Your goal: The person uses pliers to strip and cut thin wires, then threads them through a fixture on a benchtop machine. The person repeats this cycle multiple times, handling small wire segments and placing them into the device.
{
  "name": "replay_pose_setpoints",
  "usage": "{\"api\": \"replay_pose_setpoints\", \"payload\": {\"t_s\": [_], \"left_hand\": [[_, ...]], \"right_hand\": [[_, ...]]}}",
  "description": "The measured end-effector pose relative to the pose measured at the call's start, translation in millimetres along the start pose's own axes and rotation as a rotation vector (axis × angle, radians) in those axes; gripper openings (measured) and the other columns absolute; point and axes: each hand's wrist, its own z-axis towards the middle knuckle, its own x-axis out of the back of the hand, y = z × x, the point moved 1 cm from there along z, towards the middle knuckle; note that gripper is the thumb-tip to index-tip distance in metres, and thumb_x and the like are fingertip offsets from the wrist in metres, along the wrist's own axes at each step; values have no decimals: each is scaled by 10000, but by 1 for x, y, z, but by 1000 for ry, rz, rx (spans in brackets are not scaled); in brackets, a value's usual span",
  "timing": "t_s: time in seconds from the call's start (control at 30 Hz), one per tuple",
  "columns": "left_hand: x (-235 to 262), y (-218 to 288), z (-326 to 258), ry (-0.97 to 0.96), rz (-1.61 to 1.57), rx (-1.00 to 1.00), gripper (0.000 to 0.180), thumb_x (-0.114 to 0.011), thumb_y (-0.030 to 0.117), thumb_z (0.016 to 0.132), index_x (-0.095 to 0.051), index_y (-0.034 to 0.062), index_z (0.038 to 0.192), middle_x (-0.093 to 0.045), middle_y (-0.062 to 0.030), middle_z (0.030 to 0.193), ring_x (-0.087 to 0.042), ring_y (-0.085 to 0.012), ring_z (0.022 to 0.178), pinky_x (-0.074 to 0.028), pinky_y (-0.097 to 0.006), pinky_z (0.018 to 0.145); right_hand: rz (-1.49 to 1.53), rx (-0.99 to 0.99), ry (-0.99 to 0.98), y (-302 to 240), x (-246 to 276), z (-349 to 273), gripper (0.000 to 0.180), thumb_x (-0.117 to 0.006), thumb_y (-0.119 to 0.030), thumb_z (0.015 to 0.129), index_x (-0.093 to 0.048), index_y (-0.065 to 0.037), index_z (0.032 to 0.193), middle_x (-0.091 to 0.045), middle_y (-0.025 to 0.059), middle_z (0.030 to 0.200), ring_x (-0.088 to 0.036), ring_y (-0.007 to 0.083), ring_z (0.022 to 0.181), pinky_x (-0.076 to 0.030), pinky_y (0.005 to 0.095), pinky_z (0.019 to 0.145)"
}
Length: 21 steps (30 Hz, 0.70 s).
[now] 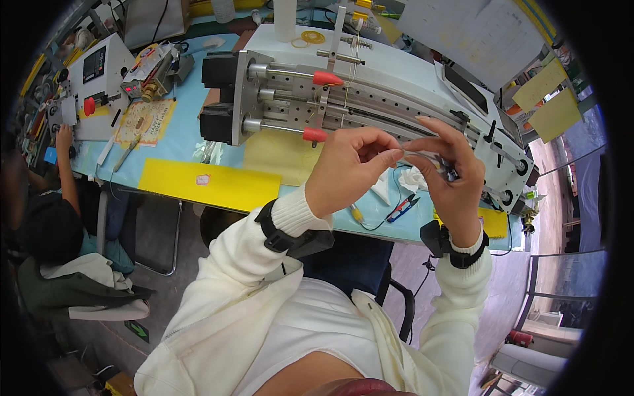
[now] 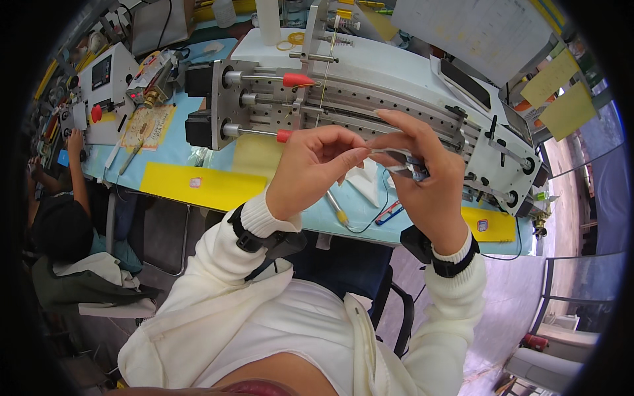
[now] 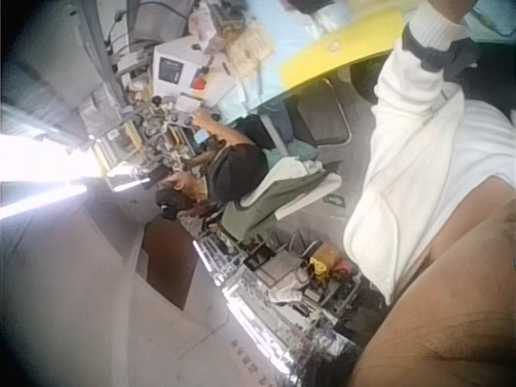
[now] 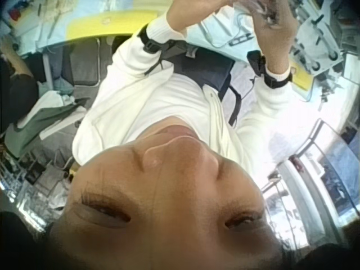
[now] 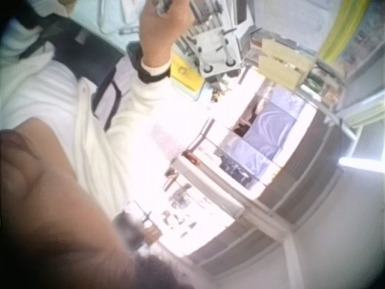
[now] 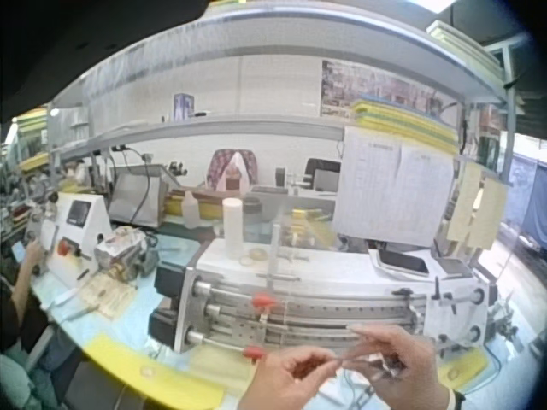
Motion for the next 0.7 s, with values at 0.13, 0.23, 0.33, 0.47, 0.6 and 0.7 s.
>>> {"api": "replay_pose_setpoints", "payload": {"t_s": [0.13, 0.23, 0.33, 0.47, 0.6, 0.7], "left_hand": [[-21, 1, 1, -74, -58, 42, 140, -697, 74, 929, -698, -22, 1031, -679, -13, 830, -563, -36, 662, -450, -194, 595], [-35, -1, 3, -149, -75, 88, 164, -668, 89, 952, -696, -30, 1061, -687, -29, 847, -588, -56, 692, -470, -205, 618], [-50, -4, 7, -143, -22, 58, 214, -616, 125, 991, -690, -39, 1107, -699, -55, 883, -614, -84, 740, -490, -220, 660], [-63, -10, 19, -112, -50, 16, 260, -575, 138, 987, -691, -53, 1121, -720, -98, 913, -653, -110, 802, -527, -249, 715], [-67, -17, 35, -50, 220, -84, 309, -611, 143, 958, -665, -73, 1171, -727, -107, 942, -648, -122, 839, -526, -266, 772], [-78, -27, 53, -71, 256, -88, 340, -644, 153, 931, -652, -71, 1187, -725, -111, 971, -649, -142, 831, -523, -279, 784]], "right_hand": [[-61, 106, 65, 4, 11, -21, 750, -591, 257, 663, -547, -57, 1343, -739, 90, 896, -722, 153, 840, -543, 226, 766], [-63, 145, 85, 15, 24, -33, 749, -589, 256, 678, -523, -49, 1359, -728, 92, 894, -714, 155, 821, -540, 219, 743], [35, 46, 133, 34, 34, -51, 697, -616, 235, 726, -509, -42, 1357, -713, 81, 911, -688, 137, 812, -530, 219, 732], [41, -134, 333, 73, 74, -83, 529, -662, 112, 851, -508, -46, 1331, -699, 59, 938, -642, 94, 841, -506, 222, 766], [-98, -262, 465, 115, 121, -106, 452, -671, 4, 911, -502, -54, 1326, -702, 55, 947, -642, 97, 865, -498, 230, 805], [-208, -273, 509, 139, 139, -110, 422, -679, -50, 927, -502, -66, 1310, -709, 50, 962, -654, 112, 884, -510, 259, 836]]}}
